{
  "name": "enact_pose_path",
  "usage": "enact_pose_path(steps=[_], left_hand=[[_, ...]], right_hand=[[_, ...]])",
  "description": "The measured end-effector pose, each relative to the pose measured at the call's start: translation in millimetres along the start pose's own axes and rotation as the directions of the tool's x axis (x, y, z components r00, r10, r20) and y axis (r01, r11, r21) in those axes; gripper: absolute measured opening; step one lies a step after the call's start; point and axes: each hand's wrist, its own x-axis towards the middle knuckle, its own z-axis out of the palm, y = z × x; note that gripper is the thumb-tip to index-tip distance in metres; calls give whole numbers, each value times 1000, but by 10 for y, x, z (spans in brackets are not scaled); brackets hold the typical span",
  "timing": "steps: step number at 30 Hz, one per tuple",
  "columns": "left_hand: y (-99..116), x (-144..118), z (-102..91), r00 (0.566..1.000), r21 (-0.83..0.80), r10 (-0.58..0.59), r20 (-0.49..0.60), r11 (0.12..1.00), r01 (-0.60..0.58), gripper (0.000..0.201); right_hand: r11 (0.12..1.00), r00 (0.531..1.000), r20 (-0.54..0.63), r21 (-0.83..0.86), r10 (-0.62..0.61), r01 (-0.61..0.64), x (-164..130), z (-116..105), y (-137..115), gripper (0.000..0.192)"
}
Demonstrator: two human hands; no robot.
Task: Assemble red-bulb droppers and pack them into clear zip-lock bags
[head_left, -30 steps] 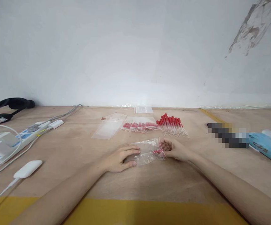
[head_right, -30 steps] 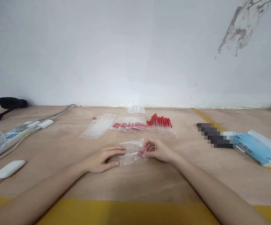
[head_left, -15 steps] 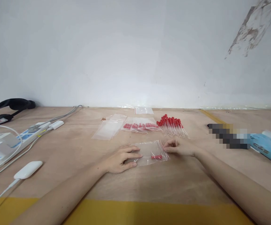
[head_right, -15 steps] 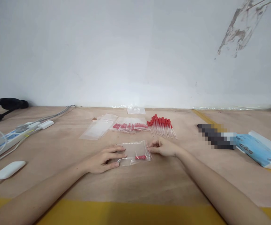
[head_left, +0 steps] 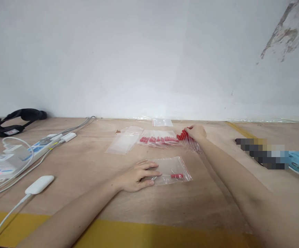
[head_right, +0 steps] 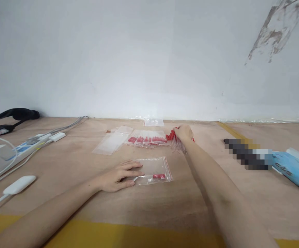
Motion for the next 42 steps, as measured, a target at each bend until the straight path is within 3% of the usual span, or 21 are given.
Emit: enact_pose_path(steps=[8, 12, 15, 19, 24, 27, 30, 34, 36, 38, 42], left_hand=[[-8, 2, -4, 1000, 3, 0, 0, 1000, 0, 39], [-1, -1, -13, 1000, 11, 2, 4, 1000, -2, 39], [0, 1, -13, 1000, 9, 8, -3, 1000, -8, 39], [-12, 7, -3, 1000, 10, 11, -4, 1000, -11, 39], [-23, 3, 8, 1000, 20, 17, -6, 1000, -17, 39], [-11, -13, 13, 1000, 7, -6, -21, 1000, 6, 46], [3, -24, 17, 998, -18, -50, -34, 999, 50, 54], [6, -19, 13, 998, -18, -63, -19, 998, 62, 56], [4, -14, 9, 998, -7, -57, -15, 998, 56, 56], [4, -10, 5, 999, -3, -51, -20, 999, 51, 56], [6, -7, 1, 999, -6, -46, -23, 999, 46, 56]], right_hand=[[992, 996, -60, 114, 60, -53, 27, -12, 49, 25], [970, 992, -125, 239, -2, 33, -48, -180, 100, 29], [880, 989, -143, 464, -38, 101, -286, -346, 209, 31], [642, 994, 40, 765, -104, 36, -759, -419, 414, 25], [467, 968, 250, 860, -31, -207, -1169, -209, 506, 23], [359, 924, 377, 873, -67, -330, -1312, -144, 459, 22], [426, 826, 501, 826, -258, -369, -1399, -199, 449, 26], [683, 686, 537, 726, -492, -78, -1400, -309, 522, 30], [737, 664, 517, 672, -540, 77, -1381, -323, 542, 31], [758, 672, 492, 631, -554, 163, -1378, -303, 528, 31], [771, 702, 474, 614, -531, 169, -1457, -224, 430, 29]])
